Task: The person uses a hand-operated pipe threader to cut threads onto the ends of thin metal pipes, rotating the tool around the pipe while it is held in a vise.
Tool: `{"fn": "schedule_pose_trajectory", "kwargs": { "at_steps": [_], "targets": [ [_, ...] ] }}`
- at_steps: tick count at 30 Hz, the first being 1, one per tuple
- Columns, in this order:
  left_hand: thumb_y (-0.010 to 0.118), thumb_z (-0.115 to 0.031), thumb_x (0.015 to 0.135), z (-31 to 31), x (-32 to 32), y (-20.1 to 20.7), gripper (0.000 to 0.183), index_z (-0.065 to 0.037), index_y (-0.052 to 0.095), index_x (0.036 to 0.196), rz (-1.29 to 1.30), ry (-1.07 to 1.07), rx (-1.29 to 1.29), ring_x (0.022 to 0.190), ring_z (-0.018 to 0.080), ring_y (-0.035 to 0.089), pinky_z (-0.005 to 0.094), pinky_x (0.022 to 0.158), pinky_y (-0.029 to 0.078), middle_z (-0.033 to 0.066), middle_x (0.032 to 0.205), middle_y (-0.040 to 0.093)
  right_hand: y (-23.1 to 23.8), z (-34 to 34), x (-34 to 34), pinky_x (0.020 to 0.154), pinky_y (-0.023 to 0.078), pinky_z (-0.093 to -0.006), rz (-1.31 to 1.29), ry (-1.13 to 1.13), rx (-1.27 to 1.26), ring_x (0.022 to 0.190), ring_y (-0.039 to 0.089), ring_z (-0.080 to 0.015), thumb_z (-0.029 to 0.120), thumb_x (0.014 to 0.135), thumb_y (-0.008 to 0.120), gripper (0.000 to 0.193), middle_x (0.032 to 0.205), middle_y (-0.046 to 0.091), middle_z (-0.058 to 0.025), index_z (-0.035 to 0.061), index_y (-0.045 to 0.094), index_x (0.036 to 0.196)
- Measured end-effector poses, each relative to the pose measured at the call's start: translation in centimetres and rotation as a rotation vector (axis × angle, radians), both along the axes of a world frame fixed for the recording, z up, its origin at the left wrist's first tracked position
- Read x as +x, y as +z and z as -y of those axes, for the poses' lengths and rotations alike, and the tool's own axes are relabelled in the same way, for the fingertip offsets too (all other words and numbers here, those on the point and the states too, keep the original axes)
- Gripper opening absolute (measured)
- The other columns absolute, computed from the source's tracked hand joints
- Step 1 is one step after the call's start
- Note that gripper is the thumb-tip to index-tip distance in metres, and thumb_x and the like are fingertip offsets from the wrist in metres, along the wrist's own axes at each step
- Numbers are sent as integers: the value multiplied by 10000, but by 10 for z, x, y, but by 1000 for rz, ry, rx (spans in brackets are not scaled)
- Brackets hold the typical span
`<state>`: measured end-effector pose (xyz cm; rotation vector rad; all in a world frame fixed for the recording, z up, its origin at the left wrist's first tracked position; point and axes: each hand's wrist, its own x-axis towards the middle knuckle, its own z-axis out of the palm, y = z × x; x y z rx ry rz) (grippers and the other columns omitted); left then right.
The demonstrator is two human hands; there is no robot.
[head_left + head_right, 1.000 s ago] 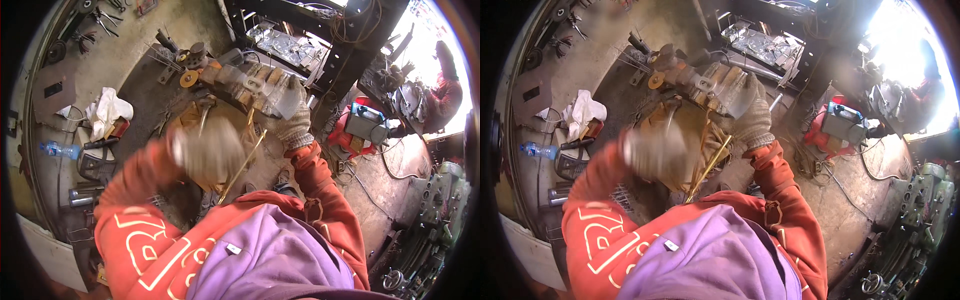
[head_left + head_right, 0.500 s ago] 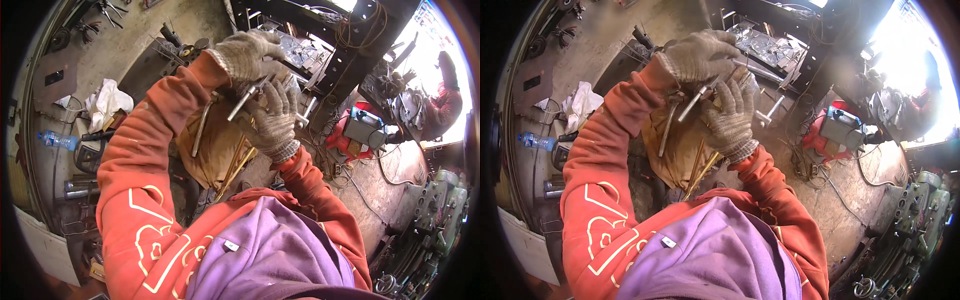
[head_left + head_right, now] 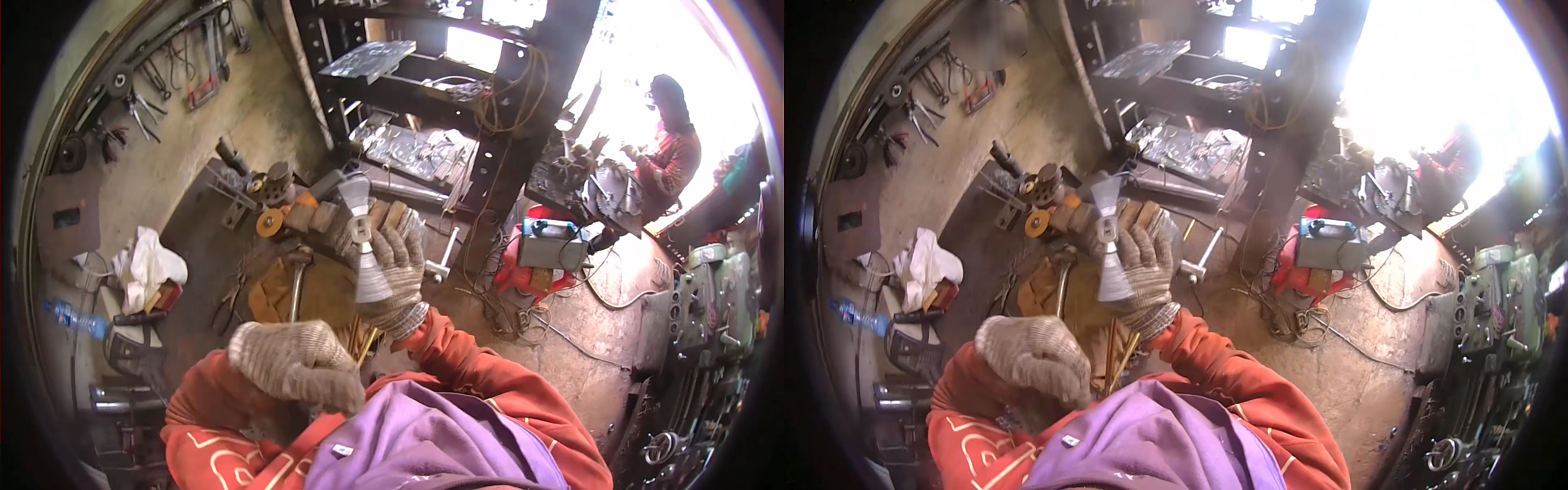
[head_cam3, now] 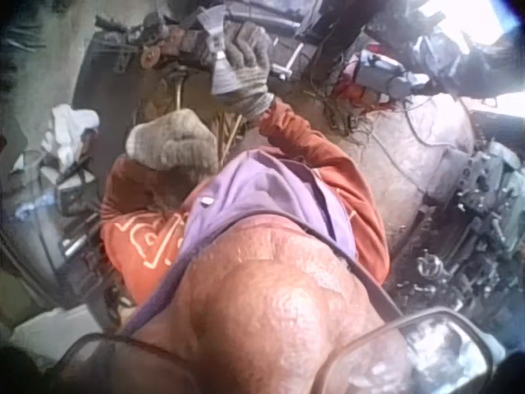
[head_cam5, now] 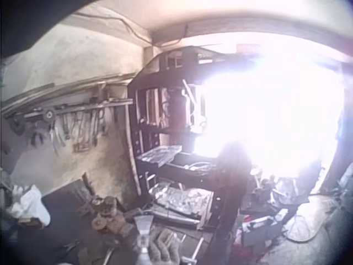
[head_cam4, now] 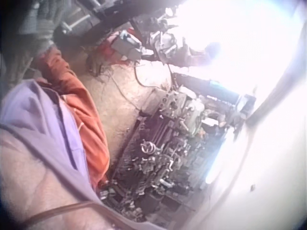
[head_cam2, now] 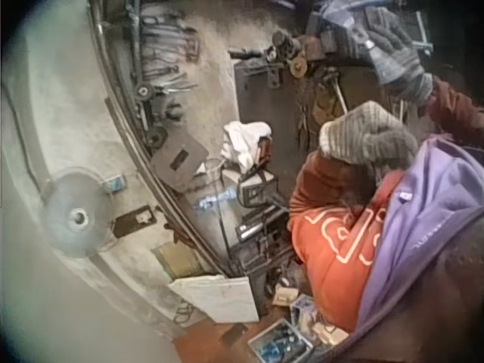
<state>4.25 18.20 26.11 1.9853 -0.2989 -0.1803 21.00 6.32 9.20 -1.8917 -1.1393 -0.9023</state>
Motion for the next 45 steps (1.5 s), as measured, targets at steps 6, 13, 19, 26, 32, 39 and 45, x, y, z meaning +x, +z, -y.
{"fn": "schedule_pose_trajectory", "kwargs": {
  "at_steps": [6, 13, 19, 26, 32, 39, 45],
  "targets": [
    [748, -140, 886, 9, 101, 43, 211, -60, 784, 1079, 592, -5, 646, 989, 337, 725, 456, 902, 565, 142, 1082, 754, -34, -17, 9, 1255, 211, -668, -867, 576, 227, 1493, 404, -323, 501, 953, 563, 564, 1562, 504, -154, 202, 611, 1428],
    [716, -267, 929, -22, 140, 25, 232, -108, 803, 1074, 451, -67, 845, 947, 388, 711, 501, 880, 551, 170, 983, 751, 27, 0, 2, 1253, 223, -695, -292, 234, -79, 1376, 536, -391, 443, 808, 721, 636, 1437, 606, -170, 98, 655, 1338],
    [653, -320, 1040, -33, 111, 16, 368, -24, 729, 1246, 163, 223, 669, 927, 301, 770, 401, 772, 598, 204, 1008, 771, 16, 1, 1, 1216, 283, -701, -136, 93, -179, 1357, 530, -404, 395, 825, 695, 567, 1433, 596, -160, 109, 677, 1314],
    [754, -270, 970, 48, 46, 61, 520, 24, 655, 1388, -85, 25, -225, 1009, 242, 742, 371, 881, 580, 158, 1110, 763, 3, -7, -1, 1251, 235, -669, -222, 0, -421, 1456, 466, -351, 441, 999, 552, 558, 1566, 532, -99, 257, 536, 1525],
    [765, -178, 866, -4, 138, 27, 180, -114, 810, 1029, 747, -295, 966, 950, 369, 729, 483, 848, 573, 89, 1062, 770, -13, -26, 23, 1213, 422, -471, 654, -601, -708, 1315, 588, -277, 388, 1129, 417, 441, 1421, 611, -128, 135, 559, 1461],
    [674, -302, 956, -31, 161, 8, 255, -88, 808, 988, 429, -98, 909, 952, 369, 730, 465, 878, 571, 153, 992, 766, -15, -14, 4, 1238, 320, -647, -66, -24, -201, 1370, 543, -374, 293, 915, 586, 432, 1404, 608, -180, 90, 718, 1273],
    [870, -534, 726, -36, 136, 12, 813, 1, 667, 1304, 496, -76, 869, 1120, 478, 683, 512, 993, 545, 281, 1303, 676, -4, -10, 1, 1243, 313, -629, -105, 17, -93, 1403, 518, -380, 280, 919, 611, 445, 1497, 555, -183, 106, 679, 1323]
  ]
}}
